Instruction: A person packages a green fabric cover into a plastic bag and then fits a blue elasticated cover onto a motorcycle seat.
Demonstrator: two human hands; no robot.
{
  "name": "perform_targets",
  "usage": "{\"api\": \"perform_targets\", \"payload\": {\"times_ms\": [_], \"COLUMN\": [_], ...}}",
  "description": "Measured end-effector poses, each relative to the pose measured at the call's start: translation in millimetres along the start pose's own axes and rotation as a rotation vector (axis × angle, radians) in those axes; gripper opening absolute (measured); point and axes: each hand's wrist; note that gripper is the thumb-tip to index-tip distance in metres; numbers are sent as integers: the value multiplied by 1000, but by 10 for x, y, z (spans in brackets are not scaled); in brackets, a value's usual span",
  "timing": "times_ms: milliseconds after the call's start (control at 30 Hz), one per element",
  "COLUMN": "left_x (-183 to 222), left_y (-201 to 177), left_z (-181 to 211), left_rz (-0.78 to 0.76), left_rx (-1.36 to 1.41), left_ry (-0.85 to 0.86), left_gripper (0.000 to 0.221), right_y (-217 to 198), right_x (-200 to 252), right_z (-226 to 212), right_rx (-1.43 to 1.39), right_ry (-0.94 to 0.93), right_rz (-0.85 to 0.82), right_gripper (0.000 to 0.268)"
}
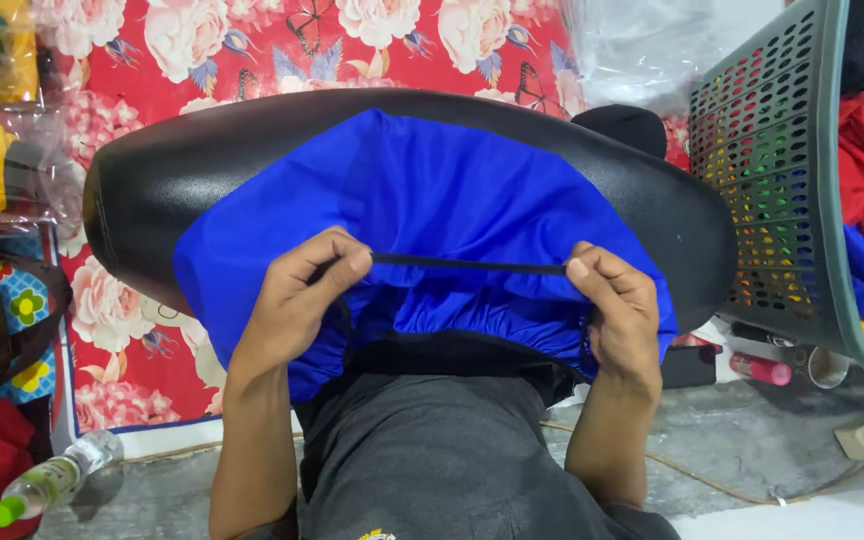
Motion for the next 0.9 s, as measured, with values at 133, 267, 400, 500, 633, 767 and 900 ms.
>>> {"api": "perform_targets", "payload": {"times_ms": [133, 267, 400, 500, 633, 767, 900], "left_x": [-59, -47, 56, 175, 196, 222, 84], "left_y": [169, 192, 60, 158, 268, 461, 667], "left_z": [393, 442, 158, 179, 470, 661, 668], "left_rz": [-104, 43, 323, 399, 321, 130, 84], "left_rx": [-192, -489, -628, -713, -835, -948, -1039], "left_ry": [183, 444, 722, 602, 454, 363, 615], "left_gripper": [5, 14, 24, 29, 30, 47, 26], "right_y": [169, 259, 345, 444, 455, 469, 470], "right_x": [29, 12, 28, 84, 174, 190, 196], "right_z": [-147, -304, -333, -535, -357, -209, -173], "right_rx": [101, 319, 612, 872, 930, 789, 744], "right_ry": [-89, -289, -692, -809, -856, -921, -991], "right_rz": [0, -4, 89, 182, 337, 387, 331], "right_gripper": [15, 5, 14, 12, 15, 22, 26]}}
Point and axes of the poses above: each hand's wrist, its own x-axis away from the middle knuckle, its own y-axis out of the palm, z = x × y, and after that the axes turned 1 degree about y, right-handed
